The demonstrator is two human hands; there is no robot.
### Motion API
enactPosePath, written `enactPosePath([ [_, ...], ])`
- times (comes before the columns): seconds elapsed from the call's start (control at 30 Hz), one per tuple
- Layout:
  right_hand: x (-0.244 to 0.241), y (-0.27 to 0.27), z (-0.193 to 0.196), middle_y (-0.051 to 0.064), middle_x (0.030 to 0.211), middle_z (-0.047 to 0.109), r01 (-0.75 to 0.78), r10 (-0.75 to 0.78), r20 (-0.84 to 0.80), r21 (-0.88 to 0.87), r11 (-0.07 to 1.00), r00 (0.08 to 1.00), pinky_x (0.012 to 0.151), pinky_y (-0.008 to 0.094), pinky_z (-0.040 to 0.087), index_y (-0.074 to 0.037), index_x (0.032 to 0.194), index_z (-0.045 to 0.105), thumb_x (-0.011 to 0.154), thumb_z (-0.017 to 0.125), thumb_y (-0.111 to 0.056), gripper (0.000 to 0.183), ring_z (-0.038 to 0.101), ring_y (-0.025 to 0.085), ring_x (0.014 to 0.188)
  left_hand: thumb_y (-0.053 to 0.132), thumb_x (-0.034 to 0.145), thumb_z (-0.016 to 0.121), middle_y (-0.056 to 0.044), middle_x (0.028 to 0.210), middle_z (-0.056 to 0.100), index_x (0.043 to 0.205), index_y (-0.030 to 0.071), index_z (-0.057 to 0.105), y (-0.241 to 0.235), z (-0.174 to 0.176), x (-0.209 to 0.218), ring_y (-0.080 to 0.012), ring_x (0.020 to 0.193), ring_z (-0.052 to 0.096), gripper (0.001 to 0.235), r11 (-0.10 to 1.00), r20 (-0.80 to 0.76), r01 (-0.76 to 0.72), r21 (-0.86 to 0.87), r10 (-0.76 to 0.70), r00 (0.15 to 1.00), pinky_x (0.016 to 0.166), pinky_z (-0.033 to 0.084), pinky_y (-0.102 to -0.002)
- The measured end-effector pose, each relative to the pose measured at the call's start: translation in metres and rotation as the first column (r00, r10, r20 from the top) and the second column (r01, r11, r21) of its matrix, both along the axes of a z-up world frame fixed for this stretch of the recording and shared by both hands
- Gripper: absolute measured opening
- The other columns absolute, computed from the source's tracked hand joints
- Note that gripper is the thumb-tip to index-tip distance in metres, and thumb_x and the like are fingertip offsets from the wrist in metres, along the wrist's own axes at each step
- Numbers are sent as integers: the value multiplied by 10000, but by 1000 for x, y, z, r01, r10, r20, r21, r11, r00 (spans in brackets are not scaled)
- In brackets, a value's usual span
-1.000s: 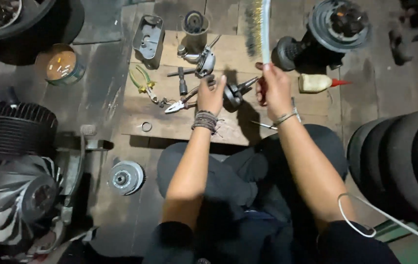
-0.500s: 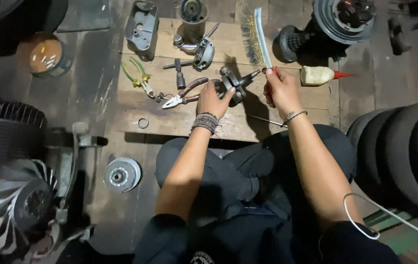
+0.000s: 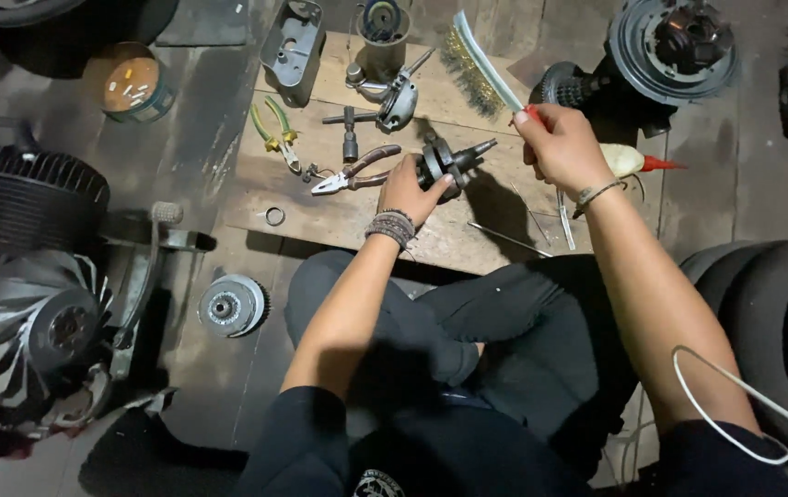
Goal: Cleaning a motorcycle crankshaft with a wire brush and using pliers to adjust components.
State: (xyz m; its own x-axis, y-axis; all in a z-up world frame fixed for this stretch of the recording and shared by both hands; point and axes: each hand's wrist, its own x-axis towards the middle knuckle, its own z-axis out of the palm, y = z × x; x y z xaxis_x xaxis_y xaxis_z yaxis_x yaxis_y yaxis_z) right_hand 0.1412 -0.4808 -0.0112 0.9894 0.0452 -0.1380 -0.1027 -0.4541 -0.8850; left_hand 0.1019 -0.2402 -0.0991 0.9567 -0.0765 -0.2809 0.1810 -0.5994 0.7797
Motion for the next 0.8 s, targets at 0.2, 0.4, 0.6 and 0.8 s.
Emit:
enactPosePath([
  [0.2,-7,-22,-48,92,645,670,-70,55,-57,-312,948,997,675,404,554,-59,1180,715,1038,635,-488,458,711,269,671,661,887,645,-177,1245,621,1271,83,523,1,-31,3,-377,1249,571,705,995,145,-40,92,26,989,1062,464,-514],
  [0.4,-32,7,-3,236,1032,723,-128,112,-62,-464,877,992,938,529,503,-53,1300,701,1008,619,-458,506,667,454,1085,684,882,622,-157,1212,642,1256,97,542,1,-36,2,-348,1229,585,701,988,142,-38,151,16,990,1062,463,-511],
  [0.6,-37,16,11,231,1092,729,-140,114,-83,-477,868,990,974,543,500,-105,1331,689,992,618,-505,530,651,454,1139,677,892,611,-182,1229,629,1224,81,547,2,-28,0,-376,1239,577,685,992,171,-29,123,8,985,1061,463,-513],
  [0.8,-32,14,8,244,1110,722,-151,124,-87,-490,859,988,996,549,492,-79,1329,684,997,606,-508,548,647,457,1156,720,908,557,-177,1263,623,1230,74,554,5,-32,1,-360,1270,569,722,991,147,-33,127,14,989,1071,461,-512],
])
